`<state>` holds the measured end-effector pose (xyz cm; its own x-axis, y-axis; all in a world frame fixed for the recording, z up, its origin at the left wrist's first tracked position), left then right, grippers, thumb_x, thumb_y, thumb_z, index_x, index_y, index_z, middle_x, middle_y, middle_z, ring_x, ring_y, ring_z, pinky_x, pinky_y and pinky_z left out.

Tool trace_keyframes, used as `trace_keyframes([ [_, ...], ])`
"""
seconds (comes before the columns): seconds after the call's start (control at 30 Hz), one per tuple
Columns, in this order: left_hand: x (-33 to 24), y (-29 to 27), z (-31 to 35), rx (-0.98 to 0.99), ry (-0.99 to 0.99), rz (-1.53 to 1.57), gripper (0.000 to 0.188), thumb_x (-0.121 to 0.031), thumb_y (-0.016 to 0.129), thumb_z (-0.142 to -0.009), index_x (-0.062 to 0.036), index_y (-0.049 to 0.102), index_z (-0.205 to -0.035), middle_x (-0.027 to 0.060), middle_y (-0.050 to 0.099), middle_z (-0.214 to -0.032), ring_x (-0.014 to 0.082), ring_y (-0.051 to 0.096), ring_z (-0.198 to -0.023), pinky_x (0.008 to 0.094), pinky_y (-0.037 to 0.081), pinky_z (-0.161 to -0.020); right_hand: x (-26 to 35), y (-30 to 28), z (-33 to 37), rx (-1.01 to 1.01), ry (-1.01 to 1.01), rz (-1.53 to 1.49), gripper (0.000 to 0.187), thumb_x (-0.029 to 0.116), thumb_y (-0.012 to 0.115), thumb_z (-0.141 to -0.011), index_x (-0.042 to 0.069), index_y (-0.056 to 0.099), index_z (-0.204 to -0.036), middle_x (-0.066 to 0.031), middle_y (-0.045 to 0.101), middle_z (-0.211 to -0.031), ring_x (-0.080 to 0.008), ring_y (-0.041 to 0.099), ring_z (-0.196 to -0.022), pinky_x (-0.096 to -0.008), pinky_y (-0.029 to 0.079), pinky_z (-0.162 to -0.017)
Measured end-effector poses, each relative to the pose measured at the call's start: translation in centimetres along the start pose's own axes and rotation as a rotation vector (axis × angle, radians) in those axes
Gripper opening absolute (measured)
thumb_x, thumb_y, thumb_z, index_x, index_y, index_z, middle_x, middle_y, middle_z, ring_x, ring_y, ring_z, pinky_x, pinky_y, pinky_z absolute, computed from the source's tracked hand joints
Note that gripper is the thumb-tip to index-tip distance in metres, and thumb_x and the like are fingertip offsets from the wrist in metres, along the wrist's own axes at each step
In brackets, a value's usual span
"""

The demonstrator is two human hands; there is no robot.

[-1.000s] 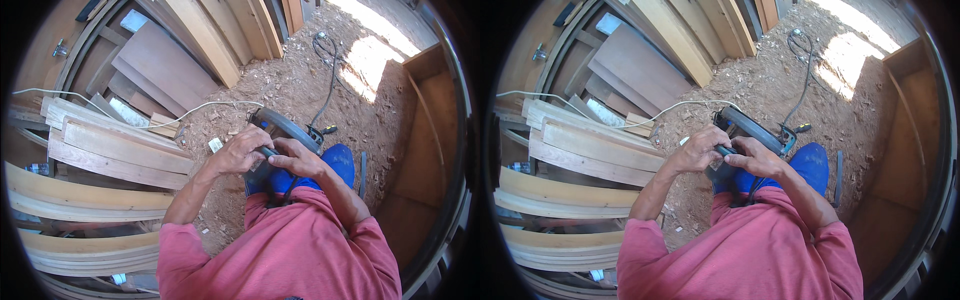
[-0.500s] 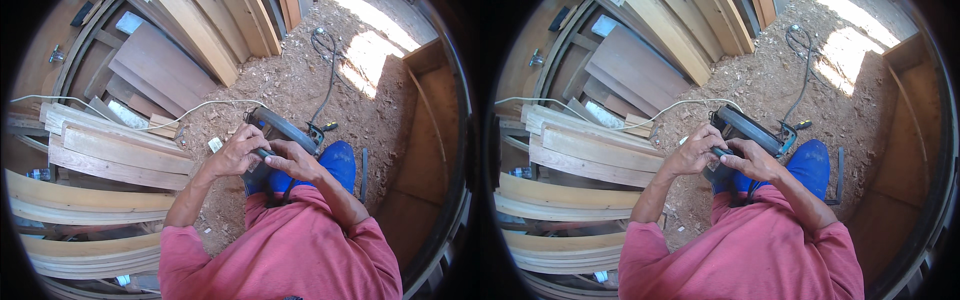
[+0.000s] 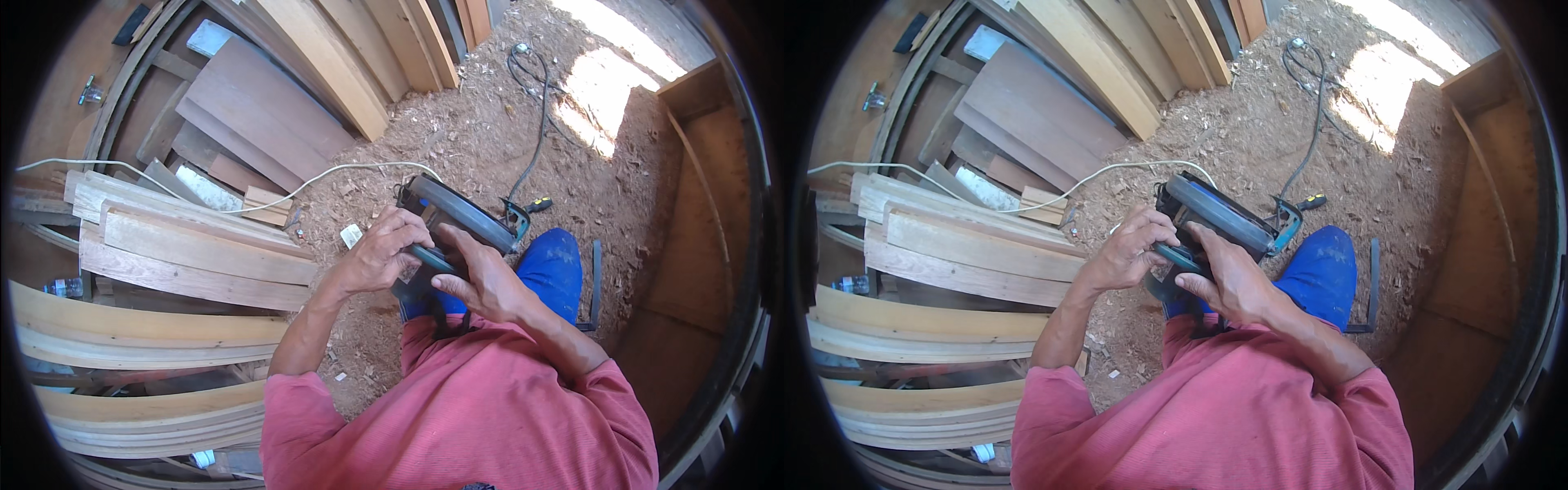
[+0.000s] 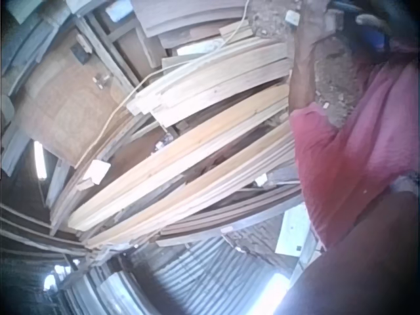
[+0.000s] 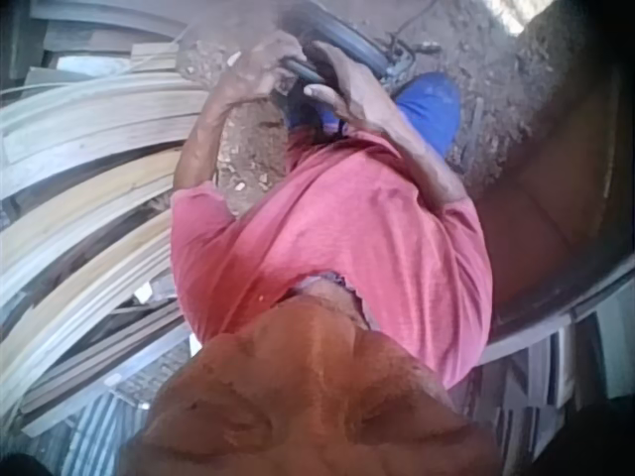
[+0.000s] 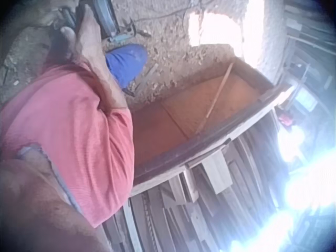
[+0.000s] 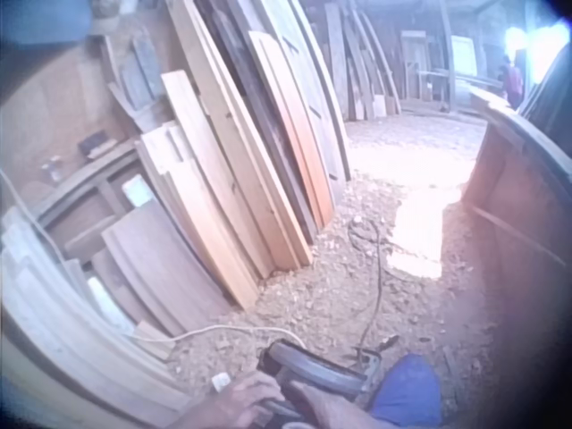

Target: The person manipulates the depth adjustment mechanism of a circular saw by hand while kneeling.

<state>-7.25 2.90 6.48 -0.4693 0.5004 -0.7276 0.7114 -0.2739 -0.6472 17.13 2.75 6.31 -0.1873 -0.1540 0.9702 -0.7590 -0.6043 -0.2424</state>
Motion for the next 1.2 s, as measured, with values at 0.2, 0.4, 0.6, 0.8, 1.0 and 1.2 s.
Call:
trace_keyframes([
  [0.2, 0.4, -0.4, 0.6, -0.031, 0.009, 0.041, 0.04, 0.004, 0.082, -0.074, -0.0065, 0.069, -0.11, 0.0103, 0.069, -0.109, 0.0324, 0.066, -0.106, 0.0448, 0.05, -0.095, -1.1, 0.3, 1.7, -0.081, -0.01, 0.24, 0.058, 0.016, 0.08, -0.092, -0.004, 0.053, -0.139, -0.0269, 0.065, -0.128, -0.0455, 0.066, -0.115, -0.0497, 0.054, -0.1],
  [0.4, 0.5, -0.4, 0.5, -0.016, 0.043, 0.02, 0.04, 0.002, 0.082, -0.075, -0.0057, 0.068, -0.112, 0.0102, 0.069, -0.108, 0.0319, 0.066, -0.104, 0.0444, 0.05, -0.094, -1.9, 1.9, 0.2, -0.199, -0.339, 0.277, 0.048, 0.007, 0.082, -0.082, -0.001, 0.06, -0.124, -0.0198, 0.063, -0.121, -0.0404, 0.063, -0.109, -0.0477, 0.053, -0.096],
  [0.6, 0.0, 0.2, 0.7, -0.034, -0.021, -0.023, 0.044, 0.002, 0.082, -0.078, -0.0052, 0.069, -0.119, 0.0114, 0.071, -0.115, 0.0335, 0.067, -0.107, 0.0453, 0.052, -0.096, -1.7, 2.0, -0.9, -0.223, -0.435, 0.341, 0.048, 0.004, 0.081, -0.076, -0.001, 0.062, -0.12, -0.0193, 0.064, -0.117, -0.0388, 0.063, -0.103, -0.0476, 0.053, -0.09],
  [0.8, 0.9, -0.8, 0.3, -0.07, -0.028, 0.026, 0.041, 0.0, 0.08, -0.082, -0.0054, 0.073, -0.122, 0.0145, 0.075, -0.113, 0.0363, 0.071, -0.102, 0.0451, 0.057, -0.09, -2.2, 1.2, -2.1, -0.204, -0.46, 0.288, 0.045, 0.003, 0.081, -0.078, -0.001, 0.063, -0.119, -0.018, 0.065, -0.111, -0.0392, 0.064, -0.099, -0.0478, 0.054, -0.088],
  [1.0, 2.7, -3.2, -3.6, 0.175, -0.102, 0.066, 0.035, -0.009, 0.074, -0.093, -0.0043, 0.073, -0.127, 0.0165, 0.077, -0.111, 0.029, 0.075, -0.1, 0.0395, 0.058, -0.089, -1.9, -2.3, -4.5, -0.073, -0.331, 0.249, 0.036, 0.007, 0.08, -0.088, -0.004, 0.066, -0.119, -0.0233, 0.07, -0.11, -0.0428, 0.07, -0.105, -0.0473, 0.056, -0.091],
  [1.2, 4.4, -2.3, -4.0, 0.118, -0.124, 0.222, 0.029, -0.012, 0.07, -0.1, -0.0051, 0.074, -0.127, 0.0119, 0.076, -0.111, 0.0234, 0.073, -0.096, 0.0376, 0.058, -0.085, -2.0, -3.3, -5.0, -0.064, -0.284, 0.298, 0.033, 0.007, 0.08, -0.088, -0.002, 0.067, -0.117, -0.0218, 0.071, -0.109, -0.0417, 0.071, -0.102, -0.0475, 0.056, -0.09],
])
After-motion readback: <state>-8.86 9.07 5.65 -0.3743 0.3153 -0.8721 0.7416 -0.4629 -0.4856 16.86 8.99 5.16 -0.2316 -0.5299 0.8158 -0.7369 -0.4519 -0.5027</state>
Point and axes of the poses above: each hand's wrist, its own z-axis away from the middle knuckle, its own y-axis out of the palm, x = y × z, the point moved 1 cm from there along -z, towards the middle knuckle
